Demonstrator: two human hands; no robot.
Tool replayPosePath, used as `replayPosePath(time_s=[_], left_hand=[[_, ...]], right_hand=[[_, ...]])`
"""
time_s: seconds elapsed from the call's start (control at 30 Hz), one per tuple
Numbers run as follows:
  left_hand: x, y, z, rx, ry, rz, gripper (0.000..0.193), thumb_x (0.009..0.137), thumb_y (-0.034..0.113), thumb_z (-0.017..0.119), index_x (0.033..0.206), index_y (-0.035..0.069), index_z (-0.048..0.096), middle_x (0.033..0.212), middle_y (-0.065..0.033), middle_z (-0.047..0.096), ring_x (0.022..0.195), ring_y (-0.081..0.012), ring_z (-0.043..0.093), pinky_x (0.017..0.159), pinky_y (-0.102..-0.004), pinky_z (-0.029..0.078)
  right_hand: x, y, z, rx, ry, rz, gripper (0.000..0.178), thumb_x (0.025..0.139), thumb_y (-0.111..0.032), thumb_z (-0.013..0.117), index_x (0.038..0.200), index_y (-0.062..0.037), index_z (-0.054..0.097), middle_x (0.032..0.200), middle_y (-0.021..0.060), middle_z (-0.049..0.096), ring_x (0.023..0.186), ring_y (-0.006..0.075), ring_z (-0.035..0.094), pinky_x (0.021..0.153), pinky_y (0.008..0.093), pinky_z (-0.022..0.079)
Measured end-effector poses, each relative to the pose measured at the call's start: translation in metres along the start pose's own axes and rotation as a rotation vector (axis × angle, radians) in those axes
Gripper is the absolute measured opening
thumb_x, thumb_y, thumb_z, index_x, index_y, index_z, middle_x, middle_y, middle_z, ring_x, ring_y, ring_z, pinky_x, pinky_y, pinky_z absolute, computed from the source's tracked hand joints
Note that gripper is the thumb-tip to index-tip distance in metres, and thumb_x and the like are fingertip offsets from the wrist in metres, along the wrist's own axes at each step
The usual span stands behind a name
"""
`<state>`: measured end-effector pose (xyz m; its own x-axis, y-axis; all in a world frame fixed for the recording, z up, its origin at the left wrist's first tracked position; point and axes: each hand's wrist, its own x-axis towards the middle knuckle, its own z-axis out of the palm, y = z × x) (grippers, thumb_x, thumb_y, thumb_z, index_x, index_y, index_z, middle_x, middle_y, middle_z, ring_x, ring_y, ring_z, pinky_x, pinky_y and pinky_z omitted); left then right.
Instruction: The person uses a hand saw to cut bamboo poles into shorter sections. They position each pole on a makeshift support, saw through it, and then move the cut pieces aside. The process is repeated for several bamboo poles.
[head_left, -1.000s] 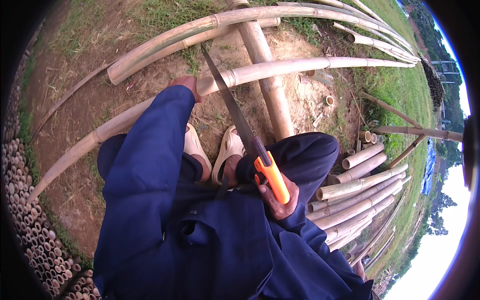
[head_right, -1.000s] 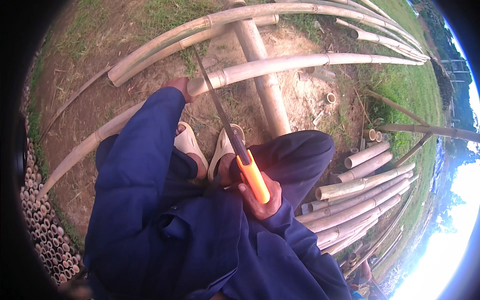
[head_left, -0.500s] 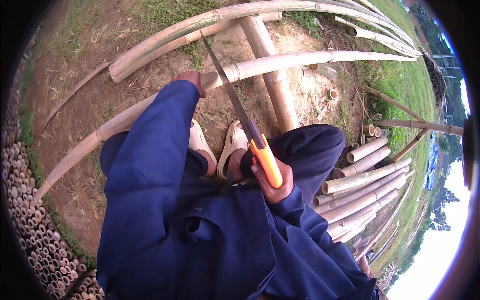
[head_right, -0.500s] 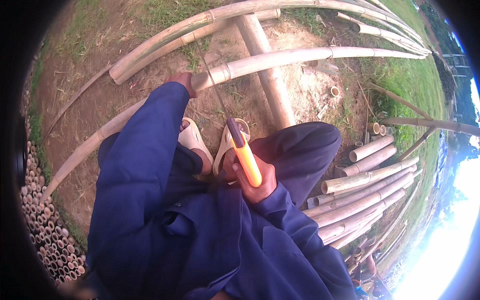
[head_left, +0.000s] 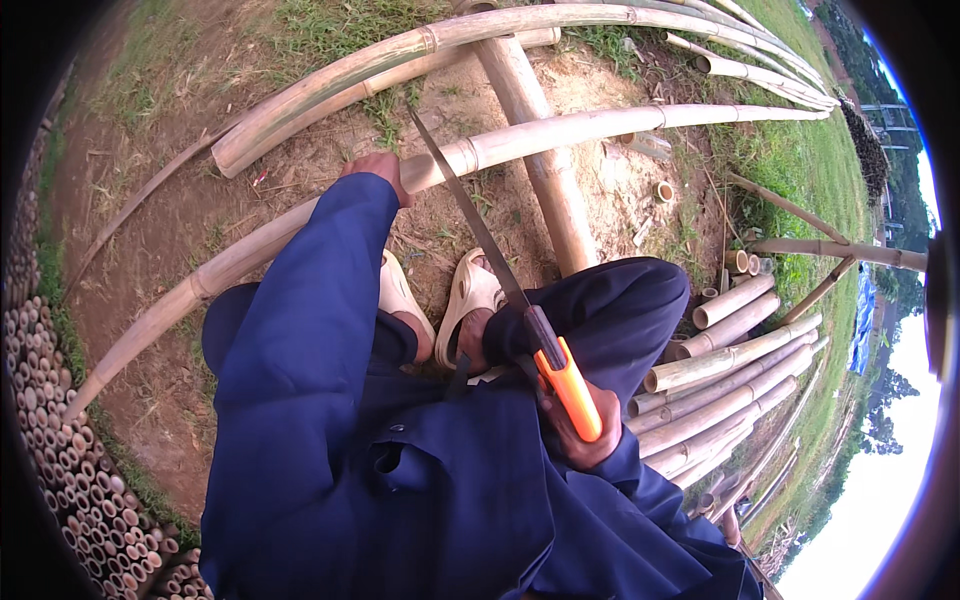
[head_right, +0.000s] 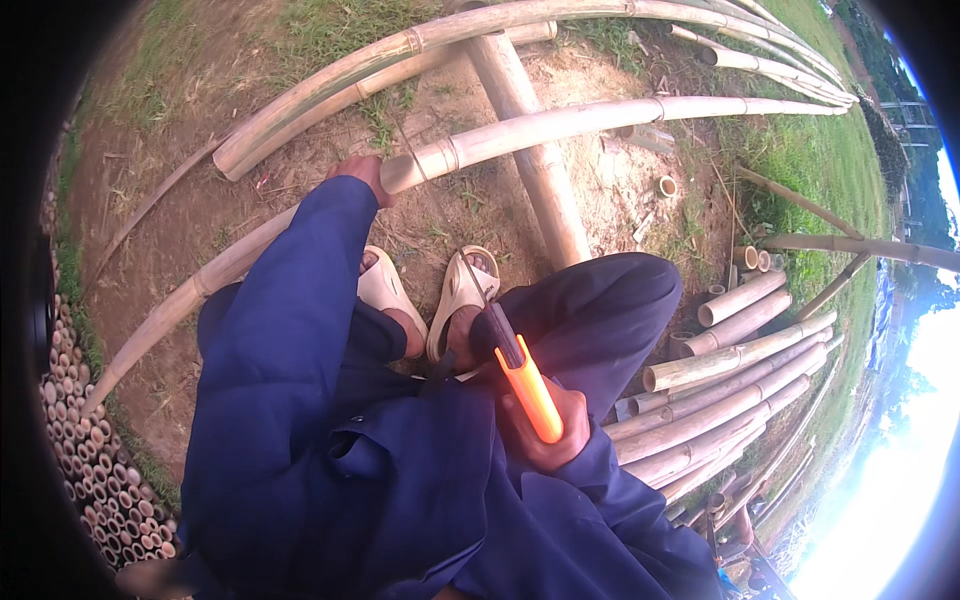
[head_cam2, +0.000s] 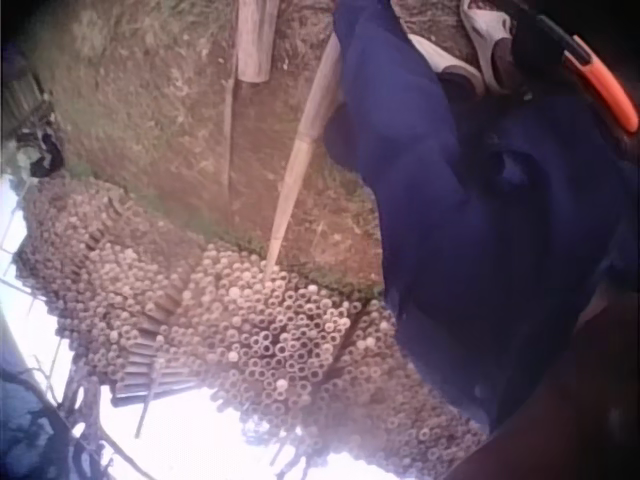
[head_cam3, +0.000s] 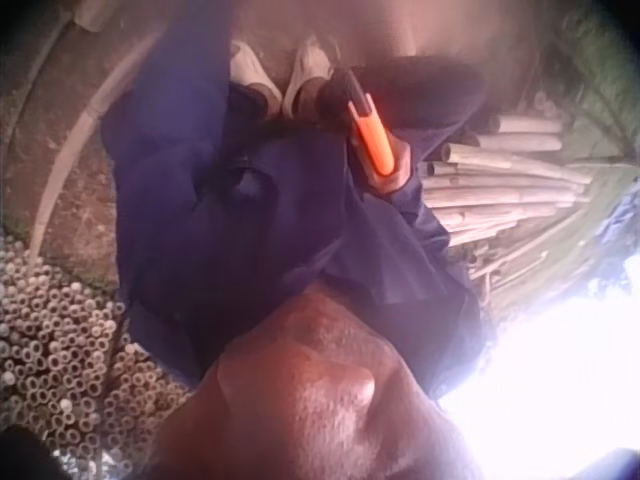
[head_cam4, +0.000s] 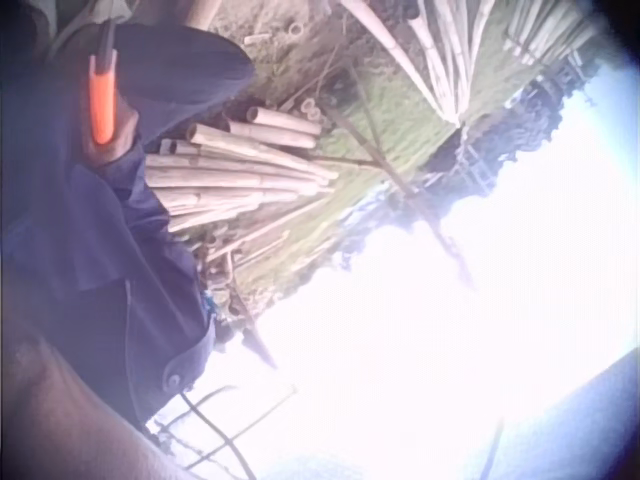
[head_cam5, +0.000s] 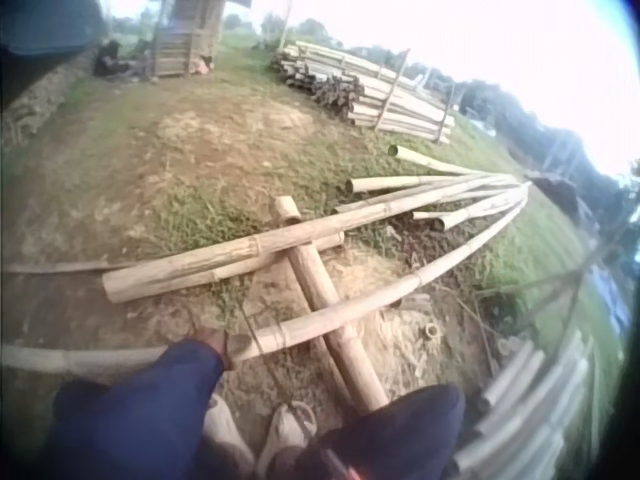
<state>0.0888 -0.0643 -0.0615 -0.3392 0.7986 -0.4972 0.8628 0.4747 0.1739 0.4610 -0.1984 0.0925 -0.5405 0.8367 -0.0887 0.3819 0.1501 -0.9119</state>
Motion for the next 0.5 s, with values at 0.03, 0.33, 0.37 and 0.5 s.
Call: replayPosePath(time_s=[0.03, 0.33, 0.37, 0.5], left_hand=[[-0.001, 0.001, 0.002, -0.008, -0.026, -0.015, 0.065, 0.067, 0.042, 0.09, 0.12, 0.007, 0.073, 0.122, -0.017, 0.073, 0.119, -0.0329, 0.068, 0.108, -0.0459, 0.048], [-0.013, 0.004, -0.001, -0.001, -0.011, 0.019, 0.062, 0.068, 0.038, 0.089, 0.118, 0.005, 0.074, 0.12, -0.0182, 0.074, 0.117, -0.0326, 0.069, 0.106, -0.0436, 0.051], [-0.015, 0.006, 0.003, 0.001, -0.009, 0.019, 0.061, 0.068, 0.038, 0.089, 0.118, 0.005, 0.074, 0.12, -0.0182, 0.074, 0.117, -0.0326, 0.069, 0.106, -0.0434, 0.051], [-0.015, 0.011, -0.003, -0.021, -0.037, 0.021, 0.062, 0.069, 0.038, 0.089, 0.12, 0.006, 0.074, 0.122, -0.0177, 0.073, 0.118, -0.0328, 0.069, 0.107, -0.0429, 0.05]], right_hand=[[0.002, 0.003, 0.0, 0.023, -0.026, 0.029, 0.02, 0.094, -0.008, 0.068, 0.111, 0.0025, 0.069, 0.079, 0.0158, 0.07, 0.068, 0.0246, 0.068, 0.067, 0.036, 0.052], [-0.004, 0.003, 0.007, 0.067, 0.053, 0.021, 0.014, 0.095, -0.008, 0.068, 0.103, 0.0038, 0.068, 0.075, 0.0158, 0.066, 0.064, 0.0192, 0.06, 0.064, 0.0355, 0.051], [-0.004, 0.002, 0.007, 0.074, 0.065, 0.03, 0.014, 0.095, -0.008, 0.068, 0.102, 0.0037, 0.068, 0.075, 0.0163, 0.066, 0.063, 0.0194, 0.059, 0.063, 0.0358, 0.05], [0.041, 0.024, 0.029, 0.107, -0.012, 0.107, 0.013, 0.095, -0.008, 0.069, 0.1, 0.0036, 0.068, 0.07, 0.0161, 0.064, 0.061, 0.0197, 0.057, 0.06, 0.0374, 0.049]])
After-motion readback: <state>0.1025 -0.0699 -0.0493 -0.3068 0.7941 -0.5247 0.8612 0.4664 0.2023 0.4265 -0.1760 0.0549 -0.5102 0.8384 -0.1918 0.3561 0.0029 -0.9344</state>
